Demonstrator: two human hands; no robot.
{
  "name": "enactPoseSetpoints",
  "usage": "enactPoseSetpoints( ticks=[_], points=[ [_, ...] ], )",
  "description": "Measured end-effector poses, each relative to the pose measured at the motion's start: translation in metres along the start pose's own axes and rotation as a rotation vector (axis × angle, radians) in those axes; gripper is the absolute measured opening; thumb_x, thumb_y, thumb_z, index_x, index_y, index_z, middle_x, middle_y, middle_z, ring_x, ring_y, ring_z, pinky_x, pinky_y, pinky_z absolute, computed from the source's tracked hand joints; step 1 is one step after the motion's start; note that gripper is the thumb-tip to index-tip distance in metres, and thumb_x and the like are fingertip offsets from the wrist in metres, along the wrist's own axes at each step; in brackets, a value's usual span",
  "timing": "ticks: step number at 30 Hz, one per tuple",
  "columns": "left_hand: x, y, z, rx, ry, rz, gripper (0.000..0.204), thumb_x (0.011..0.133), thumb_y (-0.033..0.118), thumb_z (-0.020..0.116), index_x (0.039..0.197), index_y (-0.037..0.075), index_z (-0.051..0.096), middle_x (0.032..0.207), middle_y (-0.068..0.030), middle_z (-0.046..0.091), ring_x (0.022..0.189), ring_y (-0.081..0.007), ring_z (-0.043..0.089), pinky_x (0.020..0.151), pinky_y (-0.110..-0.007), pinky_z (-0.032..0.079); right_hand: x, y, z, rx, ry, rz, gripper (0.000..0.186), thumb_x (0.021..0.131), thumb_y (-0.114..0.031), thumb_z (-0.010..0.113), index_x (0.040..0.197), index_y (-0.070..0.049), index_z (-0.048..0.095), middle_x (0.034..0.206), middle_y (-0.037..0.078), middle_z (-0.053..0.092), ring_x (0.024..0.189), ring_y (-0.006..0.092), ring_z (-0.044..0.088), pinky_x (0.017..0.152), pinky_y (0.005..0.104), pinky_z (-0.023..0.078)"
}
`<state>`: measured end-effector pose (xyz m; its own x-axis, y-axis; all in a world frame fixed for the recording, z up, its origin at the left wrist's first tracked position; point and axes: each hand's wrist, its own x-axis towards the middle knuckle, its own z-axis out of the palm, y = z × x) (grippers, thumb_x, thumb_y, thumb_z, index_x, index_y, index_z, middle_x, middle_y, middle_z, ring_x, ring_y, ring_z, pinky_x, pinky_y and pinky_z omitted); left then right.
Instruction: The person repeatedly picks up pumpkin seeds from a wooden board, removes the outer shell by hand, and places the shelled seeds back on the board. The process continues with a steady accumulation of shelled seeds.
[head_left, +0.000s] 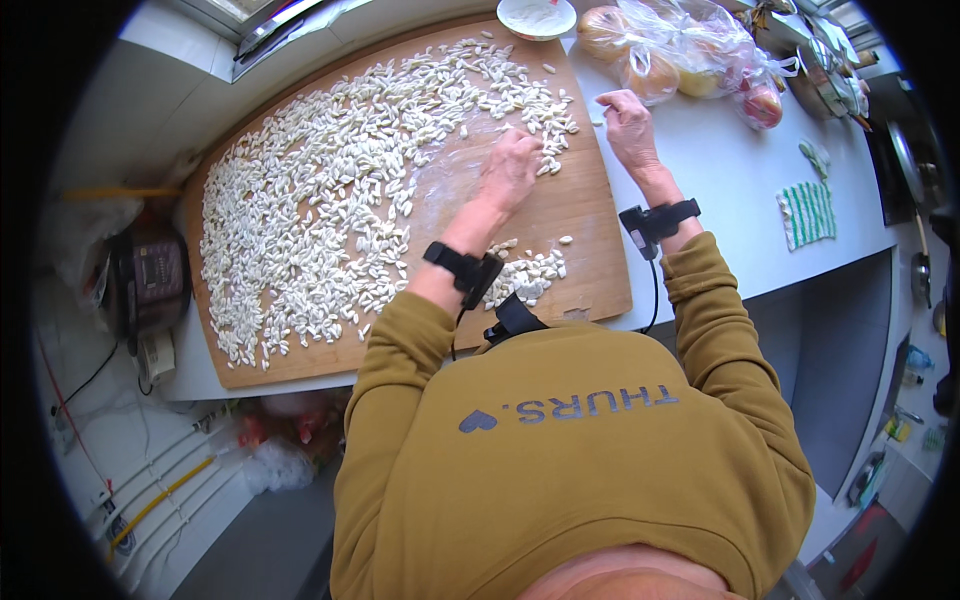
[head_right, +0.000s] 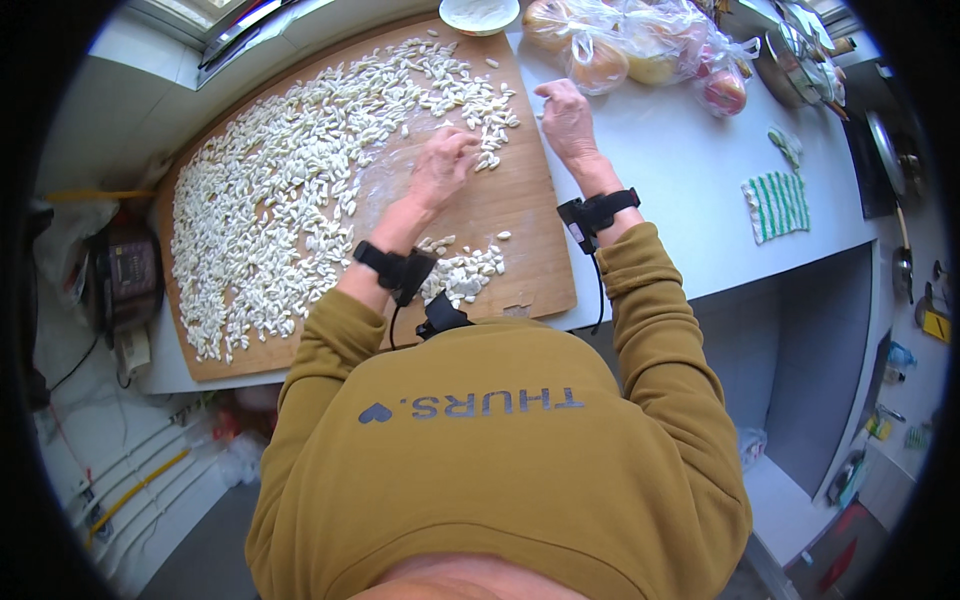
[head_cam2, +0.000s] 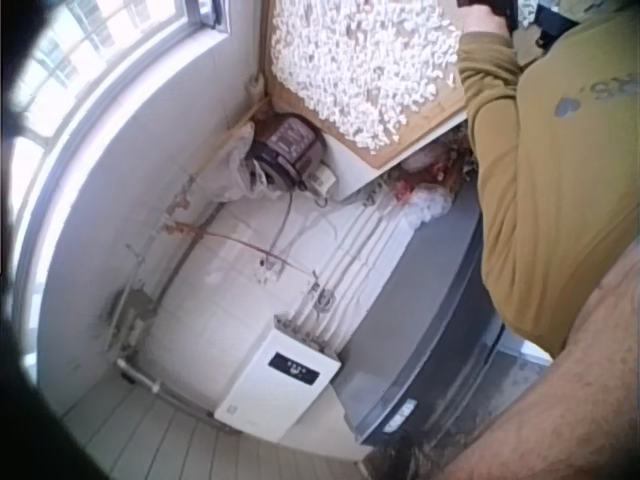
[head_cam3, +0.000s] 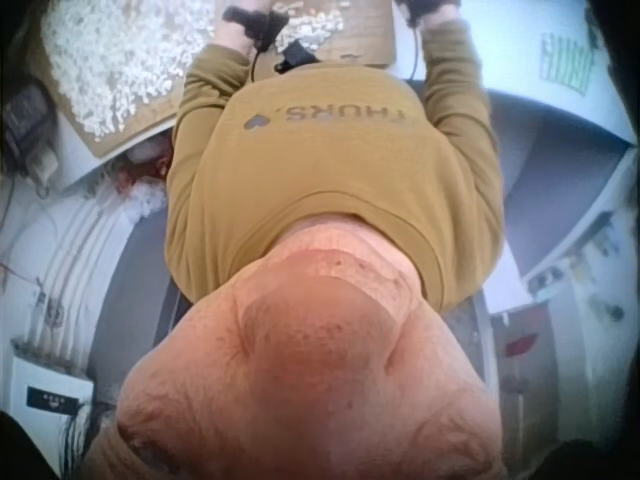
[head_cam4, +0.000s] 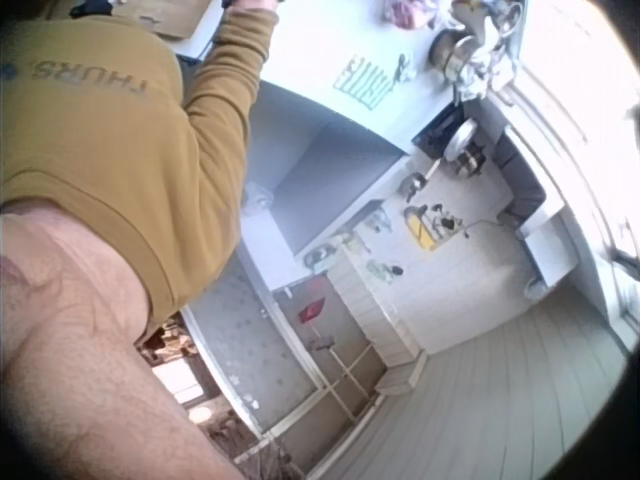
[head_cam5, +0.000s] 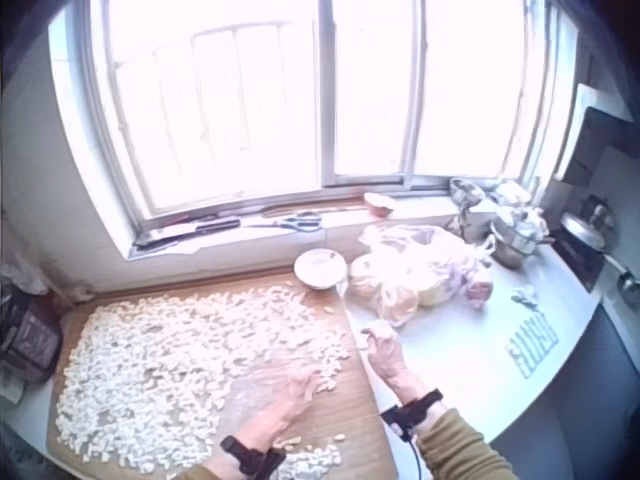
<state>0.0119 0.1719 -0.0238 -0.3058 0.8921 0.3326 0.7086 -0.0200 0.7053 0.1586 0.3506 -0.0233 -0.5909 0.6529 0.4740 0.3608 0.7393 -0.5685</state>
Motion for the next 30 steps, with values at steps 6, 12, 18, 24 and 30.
enactPoseSetpoints(
  ticks=[6,12,18,24,30],
  points=[
    [-0.012,0.007,-0.002,0.031,-0.157,-0.068,0.022,0.076,0.001,0.063,0.098,0.002,0.064,0.086,-0.0132,0.057,0.076,-0.025,0.06,0.069,-0.034,0.05,-0.002,0.033,-0.01,-0.117,-0.21,0.173,0.025,0.076,0.001,0.057,0.099,-0.002,0.065,0.093,0.013,0.06,0.087,0.0273,0.06,0.08,0.0344,0.049],
    [-0.016,0.029,-0.011,-0.093,-0.127,-0.056,0.026,0.078,0.0,0.062,0.104,0.001,0.061,0.089,-0.0135,0.059,0.083,-0.0243,0.062,0.071,-0.032,0.051,0.01,0.032,0.008,-0.112,-0.366,0.022,0.012,0.077,-0.003,0.059,0.088,-0.001,0.062,0.084,0.014,0.057,0.08,0.0313,0.058,0.075,0.0375,0.047],
    [-0.063,0.039,-0.072,-0.095,-0.138,-0.265,0.022,0.081,0.002,0.061,0.103,0.0,0.062,0.096,-0.0129,0.062,0.084,-0.0217,0.063,0.072,-0.03,0.052,0.031,0.009,0.019,0.077,-0.186,-0.029,0.014,0.079,0.0,0.056,0.09,0.0,0.063,0.087,0.014,0.06,0.079,0.029,0.06,0.073,0.0359,0.048],
    [-0.138,0.048,-0.103,-0.059,0.034,-0.443,0.021,0.082,0.003,0.06,0.102,-0.002,0.062,0.097,-0.0119,0.064,0.085,-0.0203,0.063,0.073,-0.03,0.052,0.031,-0.011,0.014,0.03,-0.196,-0.11,0.014,0.081,0.002,0.054,0.09,0.001,0.065,0.091,0.013,0.061,0.083,0.0273,0.062,0.075,0.0339,0.049],
    [-0.189,0.071,-0.111,-0.006,0.1,-0.408,0.021,0.077,0.0,0.064,0.099,-0.001,0.064,0.098,-0.0118,0.064,0.089,-0.0236,0.062,0.079,-0.031,0.049,0.03,-0.019,0.021,0.142,-0.221,-0.185,0.017,0.082,0.001,0.054,0.094,0.0,0.065,0.094,0.015,0.062,0.087,0.0321,0.062,0.08,0.0368,0.049]
  ],
)
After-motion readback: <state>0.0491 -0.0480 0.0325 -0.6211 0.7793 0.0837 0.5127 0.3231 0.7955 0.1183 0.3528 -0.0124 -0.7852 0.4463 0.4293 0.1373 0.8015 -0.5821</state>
